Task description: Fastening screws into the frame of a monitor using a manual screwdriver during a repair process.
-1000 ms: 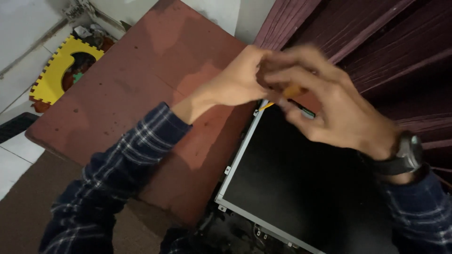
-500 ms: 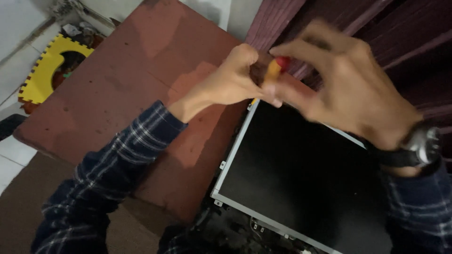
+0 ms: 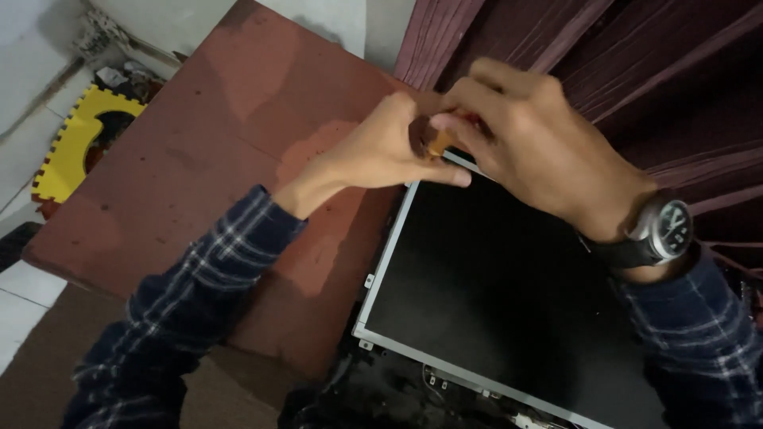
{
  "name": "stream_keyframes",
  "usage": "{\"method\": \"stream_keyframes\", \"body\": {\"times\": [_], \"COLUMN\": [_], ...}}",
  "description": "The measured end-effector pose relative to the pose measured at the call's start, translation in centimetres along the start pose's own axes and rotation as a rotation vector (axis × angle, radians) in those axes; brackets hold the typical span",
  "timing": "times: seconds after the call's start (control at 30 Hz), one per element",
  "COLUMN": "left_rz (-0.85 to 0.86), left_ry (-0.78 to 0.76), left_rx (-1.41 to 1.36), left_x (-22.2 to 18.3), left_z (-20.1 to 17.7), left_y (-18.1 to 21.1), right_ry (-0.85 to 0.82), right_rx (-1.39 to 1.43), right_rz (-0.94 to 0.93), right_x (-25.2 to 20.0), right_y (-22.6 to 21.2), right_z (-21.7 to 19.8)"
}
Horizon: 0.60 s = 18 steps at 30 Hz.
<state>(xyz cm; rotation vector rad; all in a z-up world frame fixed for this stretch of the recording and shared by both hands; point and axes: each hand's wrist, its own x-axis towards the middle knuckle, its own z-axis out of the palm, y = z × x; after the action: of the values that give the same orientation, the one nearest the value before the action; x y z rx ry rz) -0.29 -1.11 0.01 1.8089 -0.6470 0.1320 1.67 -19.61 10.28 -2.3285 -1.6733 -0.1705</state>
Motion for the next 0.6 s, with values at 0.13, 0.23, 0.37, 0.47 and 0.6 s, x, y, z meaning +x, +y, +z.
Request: {"method": "stream_keyframes", "body": {"times": [0.13, 0.23, 0.37, 0.47, 0.6], "left_rz": [0.011, 0.019, 0.074, -0.018, 0.037], "left_ry": [-0.08, 0.018, 0.067, 0.006, 0.137], "left_rx": [-0.332, -0.369, -0.232, -0.264, -0.237], "left_x": [-0.2, 0.0, 0.0, -0.4, -0.1], "left_z": [-0.7, 0.0, 0.4, -0.4, 0.1], "left_y": [0.7, -0.3, 0.3, 0.9, -1.4], "right_ry": [-0.078, -0.042, -0.024, -0.036, 0.018], "right_rx": [0.216, 0.17, 0.0, 0.117, 0.076], "right_rz": [-0.072, -0.123, -0.013, -0.041, -0.047], "right_x": [0.3, 0.0, -0.2, -0.1, -0.4], "right_y": [-0.5, -0.7, -0.3, -0.1, 0.0], "right_z": [-1.2, -0.9, -0.3, -0.8, -0.9]}}
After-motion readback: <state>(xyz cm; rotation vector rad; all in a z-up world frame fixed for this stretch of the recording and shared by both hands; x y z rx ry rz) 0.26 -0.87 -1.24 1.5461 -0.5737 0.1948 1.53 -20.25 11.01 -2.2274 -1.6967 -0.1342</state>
